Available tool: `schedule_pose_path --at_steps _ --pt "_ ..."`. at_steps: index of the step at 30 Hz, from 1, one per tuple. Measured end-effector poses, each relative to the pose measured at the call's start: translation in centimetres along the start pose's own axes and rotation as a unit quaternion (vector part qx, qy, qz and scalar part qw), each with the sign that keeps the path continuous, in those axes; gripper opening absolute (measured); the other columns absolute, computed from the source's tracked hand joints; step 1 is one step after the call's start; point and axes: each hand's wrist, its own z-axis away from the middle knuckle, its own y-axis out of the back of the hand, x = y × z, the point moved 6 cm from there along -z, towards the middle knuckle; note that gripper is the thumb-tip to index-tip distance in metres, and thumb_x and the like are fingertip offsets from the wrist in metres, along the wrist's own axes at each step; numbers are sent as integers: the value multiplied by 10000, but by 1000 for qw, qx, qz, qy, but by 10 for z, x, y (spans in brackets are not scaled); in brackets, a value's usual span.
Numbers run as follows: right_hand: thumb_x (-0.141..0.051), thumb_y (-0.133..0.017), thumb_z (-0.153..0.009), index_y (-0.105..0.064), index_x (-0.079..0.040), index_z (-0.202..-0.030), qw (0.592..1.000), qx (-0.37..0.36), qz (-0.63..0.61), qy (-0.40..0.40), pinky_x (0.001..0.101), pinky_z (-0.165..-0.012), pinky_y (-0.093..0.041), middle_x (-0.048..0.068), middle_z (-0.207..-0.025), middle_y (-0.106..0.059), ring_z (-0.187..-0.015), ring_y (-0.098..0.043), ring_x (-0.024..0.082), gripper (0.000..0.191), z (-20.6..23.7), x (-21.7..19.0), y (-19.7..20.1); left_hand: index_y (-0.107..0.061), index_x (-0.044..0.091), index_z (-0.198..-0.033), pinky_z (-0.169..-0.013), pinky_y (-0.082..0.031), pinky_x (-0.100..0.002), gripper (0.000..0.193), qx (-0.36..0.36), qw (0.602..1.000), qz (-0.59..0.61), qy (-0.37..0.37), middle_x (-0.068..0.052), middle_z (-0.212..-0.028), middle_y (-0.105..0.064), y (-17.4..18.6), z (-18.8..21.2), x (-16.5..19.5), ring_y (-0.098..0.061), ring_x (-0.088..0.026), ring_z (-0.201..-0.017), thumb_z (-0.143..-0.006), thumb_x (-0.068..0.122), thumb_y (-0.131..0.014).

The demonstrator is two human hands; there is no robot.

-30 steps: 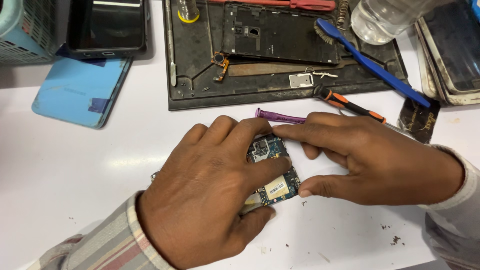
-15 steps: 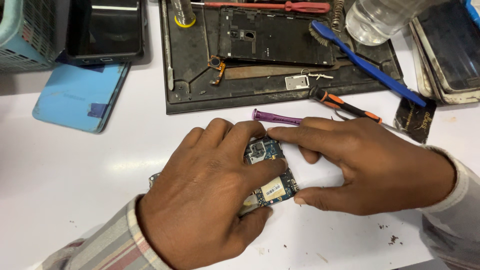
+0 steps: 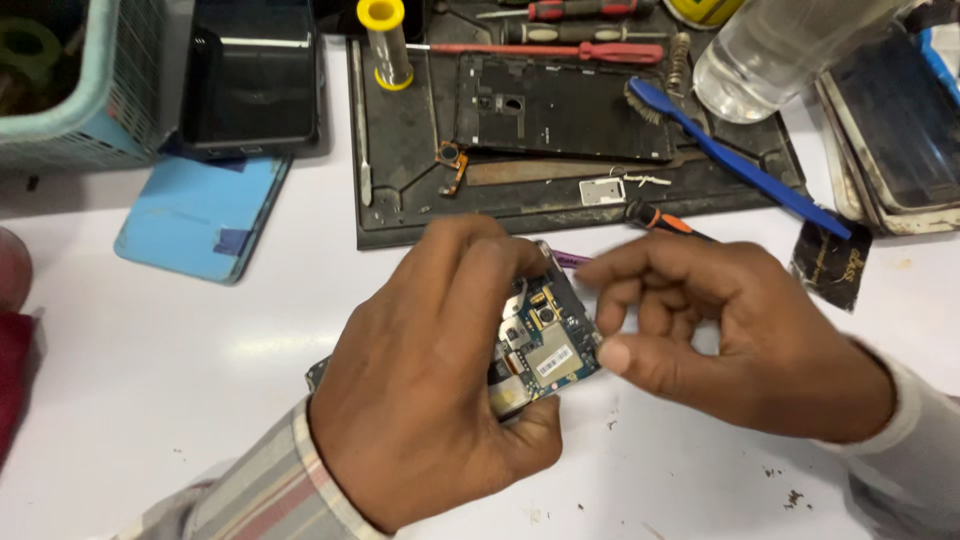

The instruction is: The person uses a purple precision screwdriver to remove screws from a disassembled smartphone chassis on a workbench. They then lift and set aside a small internal component, continuing to unscrew and separate parts of the phone's internal assembly.

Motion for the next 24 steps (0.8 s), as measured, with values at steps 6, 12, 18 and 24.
schedule_pose_path --at_steps 6,12,18,24 --pt "-105 -766 -897 -731 40 -1080 983 103 -142 -57 236 -578 -564 62 -853 -747 -686 -662 77 236 11 8 -8 -504 13 -1319 -746 -571 -420 736 84 996 -21 -20 -223 -1266 -514 14 -7 28 -678 -334 -965 -701 209 -853" --pt "-67 -771 -837 -677 17 -1024 956 224 59 182 228 -672 -558 102 -894 -706 -787 -676 161 226 27 -68 0 -524 -16 -1319 -866 -587 -399 696 159 982 90 -39 -160 -1095 -706 34 -3 50 -729 -260 -987 -764 228 -866" --pt "-106 -817 -786 -645 29 -1019 888 257 197 325 282 -758 -553 138 -928 -665 -829 -662 175 320 23 -117 3 -716 74 -982 -775 -547 -309 264 197 974 99 -53 -43 -906 -757 51 2 50 -673 -175 -876 -782 173 -857" --pt "-156 -802 -869 -665 4 -1064 902 233 154 328 265 -747 -539 111 -1007 -641 -859 -655 161 287 8 -114 -3 -731 45 -978 -782 -515 -337 260 158 981 87 -77 -78 -924 -742 59 -5 50 -658 -223 -869 -753 102 -849"
